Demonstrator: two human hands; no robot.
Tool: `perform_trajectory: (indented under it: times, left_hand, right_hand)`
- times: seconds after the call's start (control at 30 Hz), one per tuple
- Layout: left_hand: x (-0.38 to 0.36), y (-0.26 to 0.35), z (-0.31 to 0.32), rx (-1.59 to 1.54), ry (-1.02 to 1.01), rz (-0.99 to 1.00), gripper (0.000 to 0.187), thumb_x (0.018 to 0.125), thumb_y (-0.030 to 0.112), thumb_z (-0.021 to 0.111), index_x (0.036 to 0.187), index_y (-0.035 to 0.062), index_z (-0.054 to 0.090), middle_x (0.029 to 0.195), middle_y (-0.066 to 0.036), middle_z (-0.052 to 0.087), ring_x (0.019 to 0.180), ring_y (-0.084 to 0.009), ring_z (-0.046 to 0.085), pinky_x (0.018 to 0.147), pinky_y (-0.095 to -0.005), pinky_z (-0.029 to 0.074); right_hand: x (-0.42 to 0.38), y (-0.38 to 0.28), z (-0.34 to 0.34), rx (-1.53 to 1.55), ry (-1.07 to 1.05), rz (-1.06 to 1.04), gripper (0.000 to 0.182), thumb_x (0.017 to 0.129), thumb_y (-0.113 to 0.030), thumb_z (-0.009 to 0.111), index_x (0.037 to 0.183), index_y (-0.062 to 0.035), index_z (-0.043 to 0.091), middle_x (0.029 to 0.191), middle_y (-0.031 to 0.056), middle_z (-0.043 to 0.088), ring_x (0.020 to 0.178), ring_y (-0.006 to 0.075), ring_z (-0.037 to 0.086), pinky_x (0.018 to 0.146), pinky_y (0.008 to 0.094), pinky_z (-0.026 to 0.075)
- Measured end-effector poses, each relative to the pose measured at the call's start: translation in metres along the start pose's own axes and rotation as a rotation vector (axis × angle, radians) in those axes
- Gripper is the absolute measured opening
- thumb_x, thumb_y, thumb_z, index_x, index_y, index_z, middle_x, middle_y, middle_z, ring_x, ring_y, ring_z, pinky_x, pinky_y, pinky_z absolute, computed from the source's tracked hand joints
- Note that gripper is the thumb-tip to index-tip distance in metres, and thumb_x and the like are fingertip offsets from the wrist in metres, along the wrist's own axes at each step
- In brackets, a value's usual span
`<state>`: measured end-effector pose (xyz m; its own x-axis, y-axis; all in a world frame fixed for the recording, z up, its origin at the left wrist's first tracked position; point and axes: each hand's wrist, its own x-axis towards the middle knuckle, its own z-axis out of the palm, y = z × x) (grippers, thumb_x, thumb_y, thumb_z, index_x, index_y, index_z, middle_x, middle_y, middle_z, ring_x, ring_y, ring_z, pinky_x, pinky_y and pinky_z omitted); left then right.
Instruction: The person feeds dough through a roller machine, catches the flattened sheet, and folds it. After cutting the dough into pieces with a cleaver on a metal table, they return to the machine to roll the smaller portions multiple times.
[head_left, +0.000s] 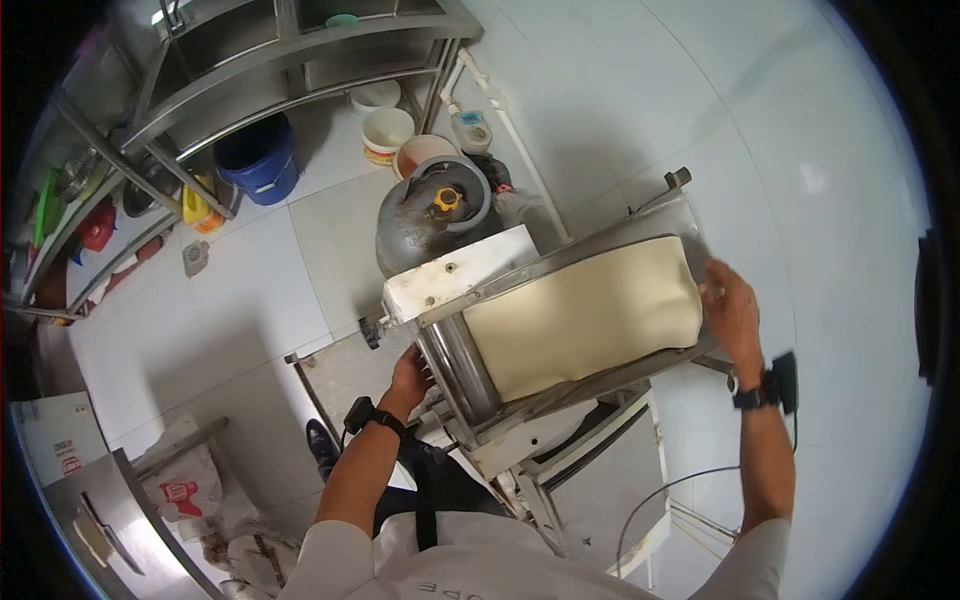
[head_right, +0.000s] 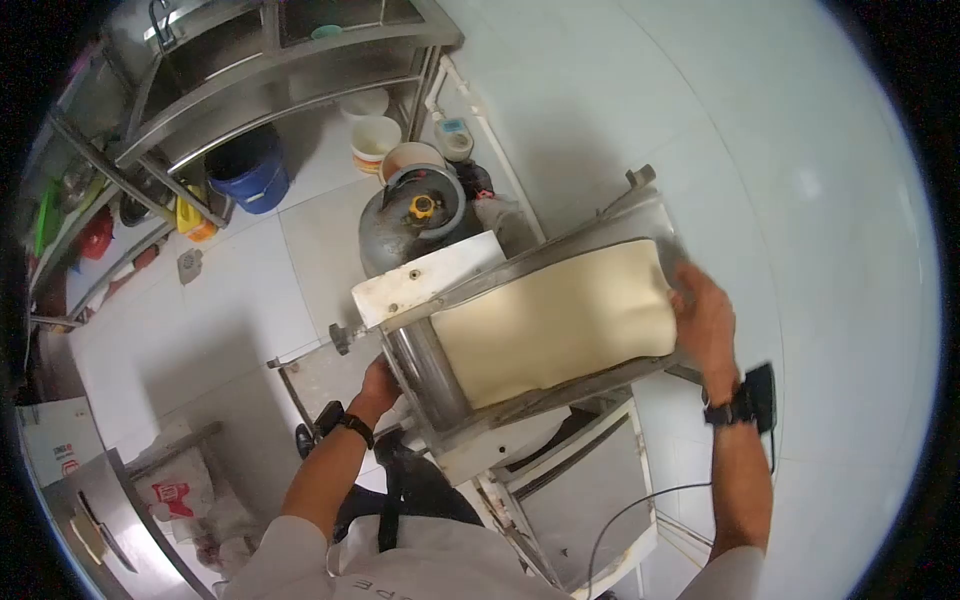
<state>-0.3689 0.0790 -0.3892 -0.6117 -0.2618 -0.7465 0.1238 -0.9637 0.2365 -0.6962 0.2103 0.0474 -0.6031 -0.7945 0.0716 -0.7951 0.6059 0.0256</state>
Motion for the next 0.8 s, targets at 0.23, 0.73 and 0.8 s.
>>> perform_trajectory:
  times: [0.23, 0.73, 0.8]
  left_hand:
    - [0.061, -0.039, 0.0, -0.473, -0.216, -0.102, 0.048, 0.101, 0.042, 0.037, 0.128, 0.0079, 0.056, 0.123, -0.012, 0.061, 0.112, -0.0295, 0.057, 0.1, -0.0455, 0.045]
    - [0.075, -0.04, -0.076, 1.542, -0.305, 0.591, 0.038, 0.086, 0.0, 0.056, 0.123, 0.0038, 0.06, 0.123, -0.02, 0.061, 0.112, -0.0338, 0.058, 0.096, -0.038, 0.048]
    - [0.073, -0.043, -0.082, 1.44, -0.335, 0.656, 0.038, 0.081, 0.008, 0.058, 0.119, 0.0047, 0.061, 0.117, -0.017, 0.063, 0.107, -0.0349, 0.06, 0.092, -0.0417, 0.049]
  right_hand:
    - [-0.063, -0.031, 0.064, 0.037, 0.1, -0.156, 0.017, 0.09, -0.014, 0.059, 0.078, -0.0014, 0.061, 0.075, 0.0176, 0.06, 0.072, 0.0382, 0.059, 0.064, 0.0459, 0.047]
    - [-0.066, -0.004, 0.126, -0.125, 0.148, 0.04, 0.038, 0.095, -0.026, 0.051, 0.064, -0.0053, 0.055, 0.063, 0.0167, 0.056, 0.055, 0.0374, 0.055, 0.049, 0.045, 0.041]
    - [-0.066, -0.005, 0.127, -0.143, 0.15, 0.035, 0.039, 0.095, -0.027, 0.05, 0.063, -0.0051, 0.055, 0.062, 0.0169, 0.056, 0.054, 0.0373, 0.055, 0.048, 0.0446, 0.04]
